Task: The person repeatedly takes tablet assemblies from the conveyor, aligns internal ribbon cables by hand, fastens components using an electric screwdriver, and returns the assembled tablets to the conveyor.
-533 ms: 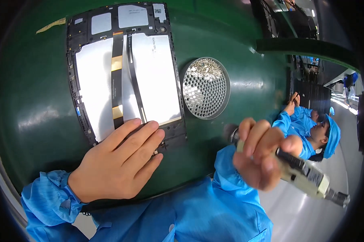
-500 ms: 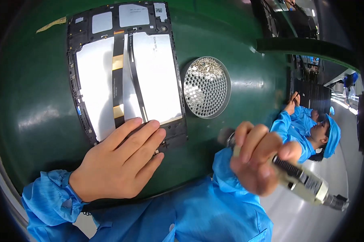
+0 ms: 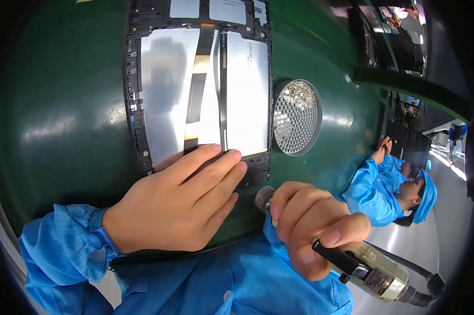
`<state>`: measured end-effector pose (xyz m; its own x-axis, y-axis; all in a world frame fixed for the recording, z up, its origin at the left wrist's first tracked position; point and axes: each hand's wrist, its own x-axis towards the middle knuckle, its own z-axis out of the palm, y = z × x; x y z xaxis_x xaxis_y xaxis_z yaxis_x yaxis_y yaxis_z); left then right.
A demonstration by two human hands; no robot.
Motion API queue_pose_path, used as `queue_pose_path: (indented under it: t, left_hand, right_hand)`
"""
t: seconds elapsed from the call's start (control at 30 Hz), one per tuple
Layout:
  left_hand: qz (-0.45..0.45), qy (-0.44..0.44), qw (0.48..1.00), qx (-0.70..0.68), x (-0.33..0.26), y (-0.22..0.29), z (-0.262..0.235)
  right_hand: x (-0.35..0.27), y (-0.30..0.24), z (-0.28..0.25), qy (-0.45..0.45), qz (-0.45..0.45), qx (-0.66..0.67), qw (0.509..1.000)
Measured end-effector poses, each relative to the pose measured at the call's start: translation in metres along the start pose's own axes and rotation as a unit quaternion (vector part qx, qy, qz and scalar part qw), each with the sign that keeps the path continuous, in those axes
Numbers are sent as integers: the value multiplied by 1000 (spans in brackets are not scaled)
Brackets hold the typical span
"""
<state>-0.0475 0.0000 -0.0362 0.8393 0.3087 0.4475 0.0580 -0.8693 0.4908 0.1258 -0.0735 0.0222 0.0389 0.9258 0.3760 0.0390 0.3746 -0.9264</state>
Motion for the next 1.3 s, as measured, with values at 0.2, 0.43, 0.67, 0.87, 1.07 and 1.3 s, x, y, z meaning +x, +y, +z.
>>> queue_pose_path:
  t: [0.2, 0.43, 0.67, 0.87, 1.07, 1.3]
  left_hand:
    - [10, -11, 1000, 0, 4, -2, 4]
    - [7, -1, 1000, 1, 1, -1, 6]
    - [14, -8, 1000, 8, -1, 0, 2]
    - [8, -28, 1000, 1, 0, 1, 1]
    - [7, -39, 998, 38, 7, 3, 6]
    - [-11, -44, 998, 32, 13, 5, 4]
  right_hand:
    - [1, 3, -8, -16, 11, -1, 1000]
    - [3, 3, -8, -45, 9, -6, 999]
    - [3, 5, -3, -43, -2, 11, 999]
    - [-1, 2, -42, -13, -7, 50, 999]
    - [6, 5, -124, 158, -64, -98, 981]
    - [2, 0, -99, 119, -85, -7, 989]
